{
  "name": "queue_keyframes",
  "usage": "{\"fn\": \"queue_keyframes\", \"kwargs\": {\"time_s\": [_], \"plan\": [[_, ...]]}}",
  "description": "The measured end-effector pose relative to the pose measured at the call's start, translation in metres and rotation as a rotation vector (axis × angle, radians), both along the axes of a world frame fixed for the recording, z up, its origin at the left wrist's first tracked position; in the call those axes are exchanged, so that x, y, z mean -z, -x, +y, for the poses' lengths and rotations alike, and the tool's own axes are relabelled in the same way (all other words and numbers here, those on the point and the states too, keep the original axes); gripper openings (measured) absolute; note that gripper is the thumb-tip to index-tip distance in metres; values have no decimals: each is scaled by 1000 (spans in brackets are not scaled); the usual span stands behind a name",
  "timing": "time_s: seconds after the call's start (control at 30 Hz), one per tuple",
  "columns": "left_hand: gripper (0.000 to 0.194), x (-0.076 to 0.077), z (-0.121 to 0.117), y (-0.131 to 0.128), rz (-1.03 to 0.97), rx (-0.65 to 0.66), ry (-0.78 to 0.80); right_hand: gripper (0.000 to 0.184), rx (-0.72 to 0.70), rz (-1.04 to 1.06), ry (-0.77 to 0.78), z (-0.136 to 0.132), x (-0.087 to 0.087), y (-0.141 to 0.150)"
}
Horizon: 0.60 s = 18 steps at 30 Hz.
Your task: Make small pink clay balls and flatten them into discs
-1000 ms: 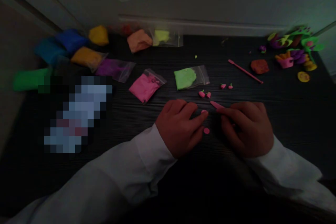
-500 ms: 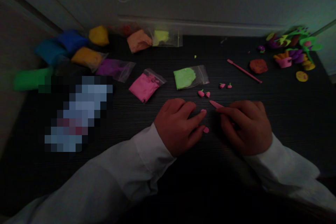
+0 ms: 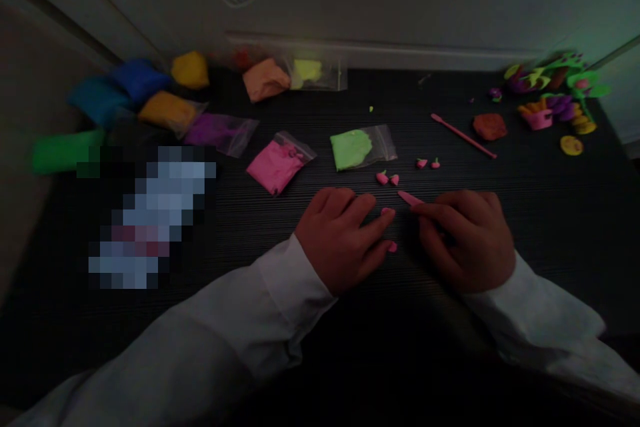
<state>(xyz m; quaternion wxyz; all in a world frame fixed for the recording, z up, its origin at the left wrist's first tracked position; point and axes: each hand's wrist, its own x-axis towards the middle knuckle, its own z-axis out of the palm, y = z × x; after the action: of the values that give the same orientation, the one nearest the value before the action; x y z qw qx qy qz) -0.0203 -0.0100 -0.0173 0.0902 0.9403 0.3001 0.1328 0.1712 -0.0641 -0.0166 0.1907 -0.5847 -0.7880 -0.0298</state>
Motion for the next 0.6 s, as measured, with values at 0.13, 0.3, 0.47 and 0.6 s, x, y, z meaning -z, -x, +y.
{"fn": "queue_keyframes", "kwargs": {"time_s": [0.13, 0.3, 0.47, 0.6], "plan": [[39, -3, 3, 2, 60, 44, 6, 19, 1, 4, -4, 0, 0, 0], [40, -2, 4, 3, 48, 47, 7, 19, -2, 8, -6, 1, -1, 0], [41, 3, 3, 3, -36, 42, -32, 19, 12, 8, -16, 1, -1, 0], [42, 4, 4, 3, -31, 20, -16, 20, 14, 8, -13, 1, -1, -1]]}}
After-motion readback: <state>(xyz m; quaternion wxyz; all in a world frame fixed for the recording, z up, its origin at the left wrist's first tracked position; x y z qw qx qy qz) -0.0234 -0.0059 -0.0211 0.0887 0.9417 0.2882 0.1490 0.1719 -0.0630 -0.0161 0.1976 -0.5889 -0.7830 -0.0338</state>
